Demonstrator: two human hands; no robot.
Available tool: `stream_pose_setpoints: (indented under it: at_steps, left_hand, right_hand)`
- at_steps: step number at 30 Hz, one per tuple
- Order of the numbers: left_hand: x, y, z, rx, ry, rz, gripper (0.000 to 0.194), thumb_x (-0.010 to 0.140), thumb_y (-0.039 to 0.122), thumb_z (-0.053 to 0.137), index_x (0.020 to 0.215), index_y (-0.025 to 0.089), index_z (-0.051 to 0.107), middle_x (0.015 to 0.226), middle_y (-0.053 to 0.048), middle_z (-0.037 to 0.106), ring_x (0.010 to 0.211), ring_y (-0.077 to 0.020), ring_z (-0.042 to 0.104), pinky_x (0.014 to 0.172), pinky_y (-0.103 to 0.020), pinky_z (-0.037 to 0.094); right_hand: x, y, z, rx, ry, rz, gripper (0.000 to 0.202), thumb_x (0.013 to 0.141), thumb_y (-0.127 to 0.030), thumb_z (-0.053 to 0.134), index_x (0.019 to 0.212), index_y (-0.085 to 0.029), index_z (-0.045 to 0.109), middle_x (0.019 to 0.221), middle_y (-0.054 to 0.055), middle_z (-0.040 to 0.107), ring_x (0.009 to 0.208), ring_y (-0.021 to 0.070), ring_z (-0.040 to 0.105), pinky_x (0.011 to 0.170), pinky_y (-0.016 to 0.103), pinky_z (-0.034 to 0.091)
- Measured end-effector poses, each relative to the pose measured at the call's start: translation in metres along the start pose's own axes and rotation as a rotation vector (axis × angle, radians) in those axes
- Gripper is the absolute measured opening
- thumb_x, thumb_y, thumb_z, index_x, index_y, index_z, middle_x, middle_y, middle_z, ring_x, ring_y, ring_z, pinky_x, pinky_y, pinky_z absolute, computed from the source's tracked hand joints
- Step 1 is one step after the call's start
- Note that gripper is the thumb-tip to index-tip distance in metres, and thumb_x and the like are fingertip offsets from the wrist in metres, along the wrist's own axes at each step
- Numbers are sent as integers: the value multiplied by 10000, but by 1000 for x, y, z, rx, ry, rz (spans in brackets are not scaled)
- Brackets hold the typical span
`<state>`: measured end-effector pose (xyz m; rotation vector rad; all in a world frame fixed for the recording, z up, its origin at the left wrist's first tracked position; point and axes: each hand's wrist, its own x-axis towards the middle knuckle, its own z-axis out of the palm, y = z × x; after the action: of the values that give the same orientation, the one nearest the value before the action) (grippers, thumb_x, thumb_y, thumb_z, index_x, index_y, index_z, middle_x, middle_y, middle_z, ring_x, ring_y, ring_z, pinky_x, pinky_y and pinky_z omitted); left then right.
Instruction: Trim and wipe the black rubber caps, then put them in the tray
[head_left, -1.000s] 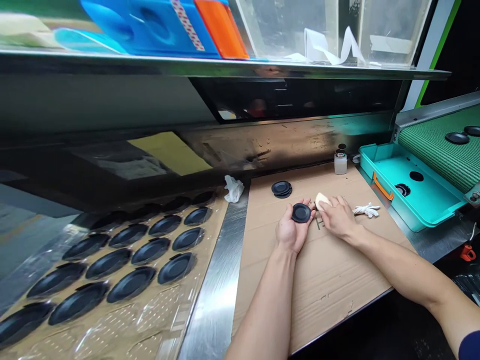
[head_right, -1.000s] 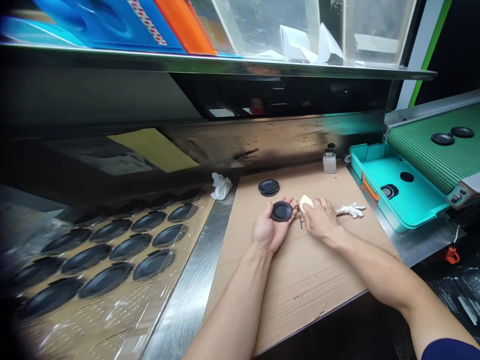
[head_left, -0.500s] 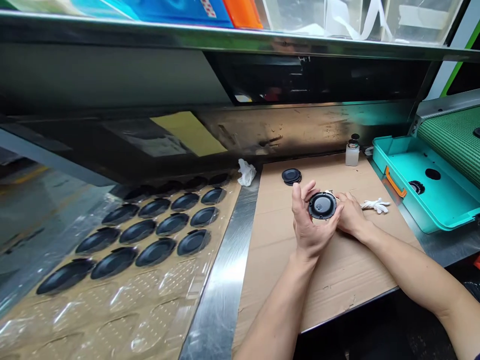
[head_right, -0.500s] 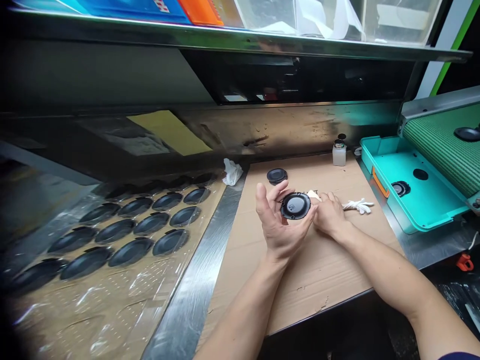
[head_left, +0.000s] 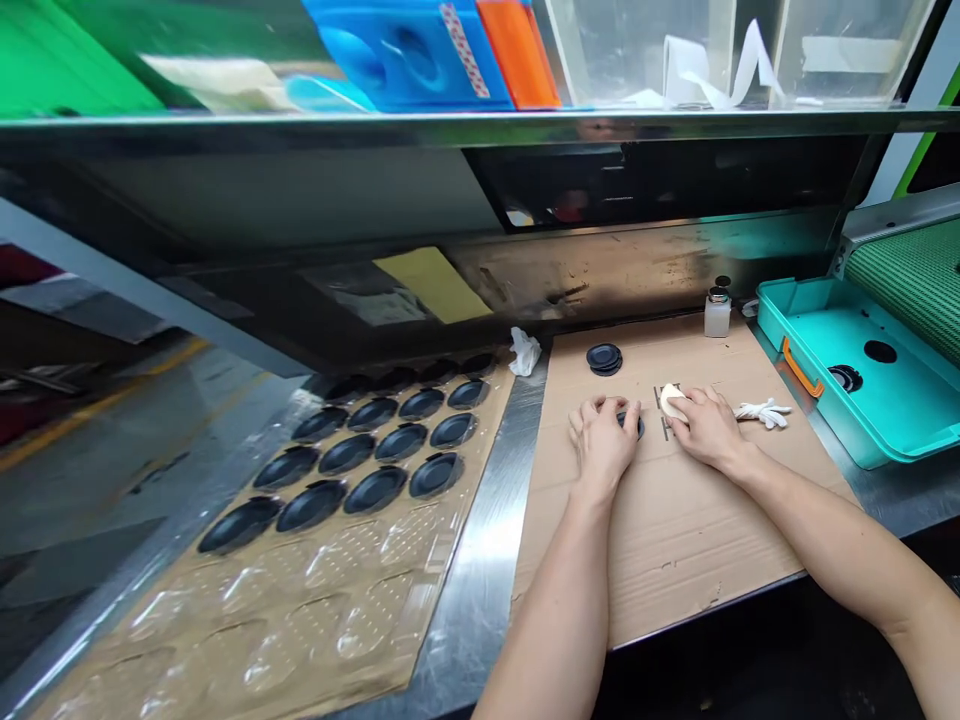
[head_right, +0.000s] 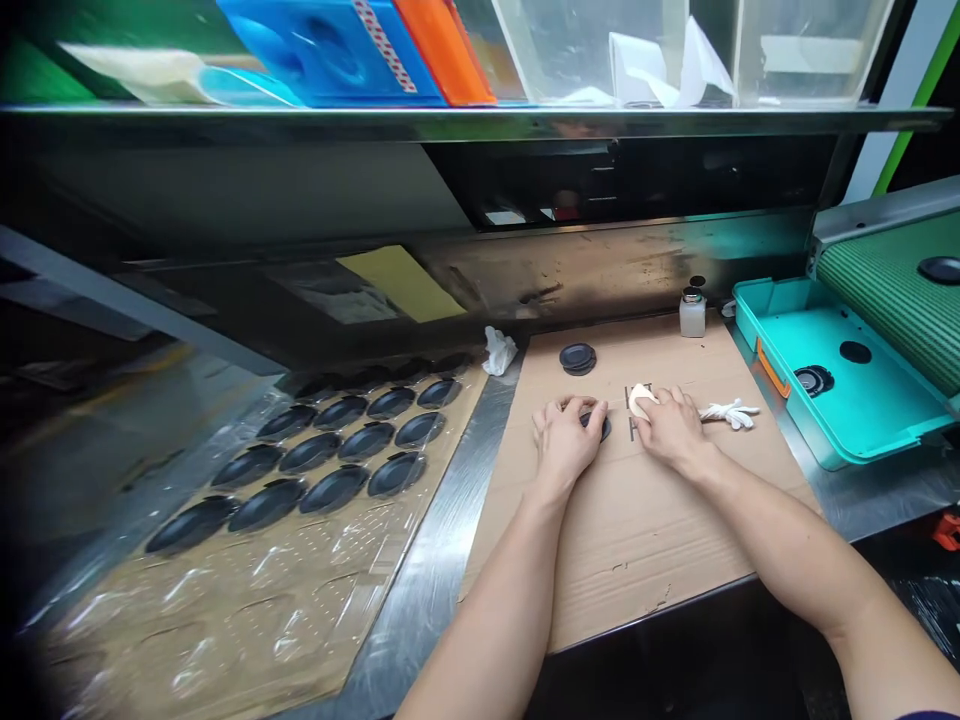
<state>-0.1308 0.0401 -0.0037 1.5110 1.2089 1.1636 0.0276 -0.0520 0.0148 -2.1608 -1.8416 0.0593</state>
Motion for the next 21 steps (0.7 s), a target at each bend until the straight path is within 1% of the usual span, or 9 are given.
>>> stream_pose_setpoints:
  at_steps: [2,4,10,11,13,14,16,18,21]
  left_hand:
    - [2,-3,1,28,-16,19,146,739,329,831,793,257,716,1318,-158,611,1492,-405,259,1272,-564,25]
    - [2,-5,-1,127,-58,69,146,767,371,791,791,250,713,1261,-157,648,1442,-402,342,1266,-570,51]
    - [8,-19,-34,487,-322,265,261,784,505,648,826,249,680,1183,-162,715,1269,-414,574,1196,-581,307]
    - [13,-16,-39,563,-334,264,309,806,537,606,867,241,671,1183,-185,711,1254,-433,590,1157,-596,364]
    - [23,4,-36,740,-265,331,404,850,577,530,962,208,648,1230,-246,680,1303,-485,555,1139,-646,373]
    - [27,21,-26,791,-236,411,428,870,578,502,1012,197,636,1266,-260,662,1334,-493,531,1146,-658,362]
    - [27,68,16,768,-247,631,417,893,541,485,1091,201,623,1311,-242,648,1363,-471,515,1166,-649,350]
    - [15,124,80,613,-369,821,383,891,487,511,1140,224,632,1296,-196,665,1338,-435,541,1173,-622,359]
    - [-15,207,195,365,-604,932,395,887,427,602,1201,194,656,1407,-199,599,1388,-398,501,1220,-552,323]
  right_hand:
    - [1,0,0,-12,7,-6,377,1021,-403,521,1331,-248,670,1347,114,639,1220,283,509,1052,407,406]
    - [1,-1,1,-25,16,-13,363,1016,-401,527,1308,-244,675,1345,115,640,1218,284,519,1035,410,421]
    - [2,-6,8,-7,33,-29,313,996,-398,542,1177,-201,704,1193,132,684,1145,308,575,963,442,476]
    - [3,-6,10,7,32,-31,306,988,-392,549,1159,-195,709,1171,137,687,1129,312,586,948,447,485]
    - [7,-8,12,42,32,-31,283,959,-377,581,1113,-186,722,1140,151,694,1100,318,604,912,446,502]
    - [9,-9,13,59,42,-30,266,939,-360,602,1087,-178,727,1125,157,700,1086,317,613,896,442,510]
    - [12,-9,15,85,74,-35,229,895,-330,643,1030,-169,734,1094,166,716,1053,314,632,862,434,523]
    - [14,-9,18,104,114,-40,180,862,-314,669,954,-174,737,1043,157,732,1022,309,647,834,432,534]
    - [17,-10,25,123,136,-54,149,820,-336,713,836,-188,723,949,134,742,972,302,664,783,419,546]
